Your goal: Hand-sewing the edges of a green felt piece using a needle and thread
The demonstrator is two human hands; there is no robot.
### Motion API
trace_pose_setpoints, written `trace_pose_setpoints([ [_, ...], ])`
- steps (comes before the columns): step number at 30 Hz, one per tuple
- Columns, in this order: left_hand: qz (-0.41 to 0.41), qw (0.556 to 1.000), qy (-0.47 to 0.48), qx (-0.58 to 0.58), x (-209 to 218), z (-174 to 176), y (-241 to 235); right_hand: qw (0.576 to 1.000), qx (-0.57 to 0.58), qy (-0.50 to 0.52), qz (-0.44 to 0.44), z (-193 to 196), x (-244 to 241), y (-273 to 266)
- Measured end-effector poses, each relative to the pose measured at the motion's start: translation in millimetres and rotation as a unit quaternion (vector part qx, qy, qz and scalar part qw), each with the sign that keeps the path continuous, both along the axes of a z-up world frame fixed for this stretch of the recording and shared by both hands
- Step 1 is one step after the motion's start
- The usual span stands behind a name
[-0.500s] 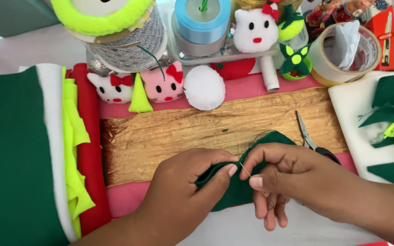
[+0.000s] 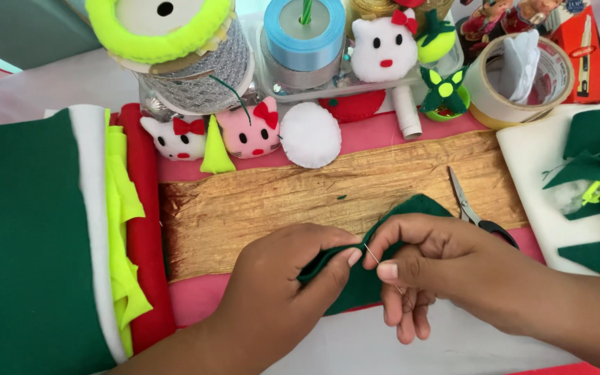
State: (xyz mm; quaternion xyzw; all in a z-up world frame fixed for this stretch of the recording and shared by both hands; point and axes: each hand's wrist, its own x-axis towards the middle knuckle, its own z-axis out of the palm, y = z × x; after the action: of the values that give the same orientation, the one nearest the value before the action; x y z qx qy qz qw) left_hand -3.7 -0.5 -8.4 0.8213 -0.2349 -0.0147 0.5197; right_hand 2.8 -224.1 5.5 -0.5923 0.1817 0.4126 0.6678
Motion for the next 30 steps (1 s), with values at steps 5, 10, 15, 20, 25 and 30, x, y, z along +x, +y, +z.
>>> trace_pose_setpoints([
  [5, 0.017, 1.0, 0.013, -0.008, -1.5, -3.7, -0.9, 1.0, -0.002, -0.006, -0.005, 1.4, -0.4, 0.2],
  [10, 0.012, 1.0, 0.018, -0.006, -2.6, -5.7, -0.8, 1.0, 0.007, -0.013, -0.008, -3.3, -0.8, -1.7],
  [15, -0.01, 0.999, -0.041, 0.006, -1.4, -5.2, 0.7, 0.997, 0.076, -0.022, -0.01, -10.5, -3.6, -7.0],
  [20, -0.002, 0.999, -0.042, -0.019, -3.9, -4.0, -0.1, 0.997, 0.07, -0.005, -0.013, -7.5, -2.0, -6.0],
  [25, 0.012, 0.998, -0.038, -0.047, -5.9, -7.8, -0.3, 0.998, 0.061, -0.007, -0.015, -4.3, -0.4, -5.4],
  [30, -0.044, 0.994, -0.099, 0.006, -2.1, -4.7, 2.2, 0.998, 0.057, 0.032, -0.018, -3.3, 0.8, -6.2],
])
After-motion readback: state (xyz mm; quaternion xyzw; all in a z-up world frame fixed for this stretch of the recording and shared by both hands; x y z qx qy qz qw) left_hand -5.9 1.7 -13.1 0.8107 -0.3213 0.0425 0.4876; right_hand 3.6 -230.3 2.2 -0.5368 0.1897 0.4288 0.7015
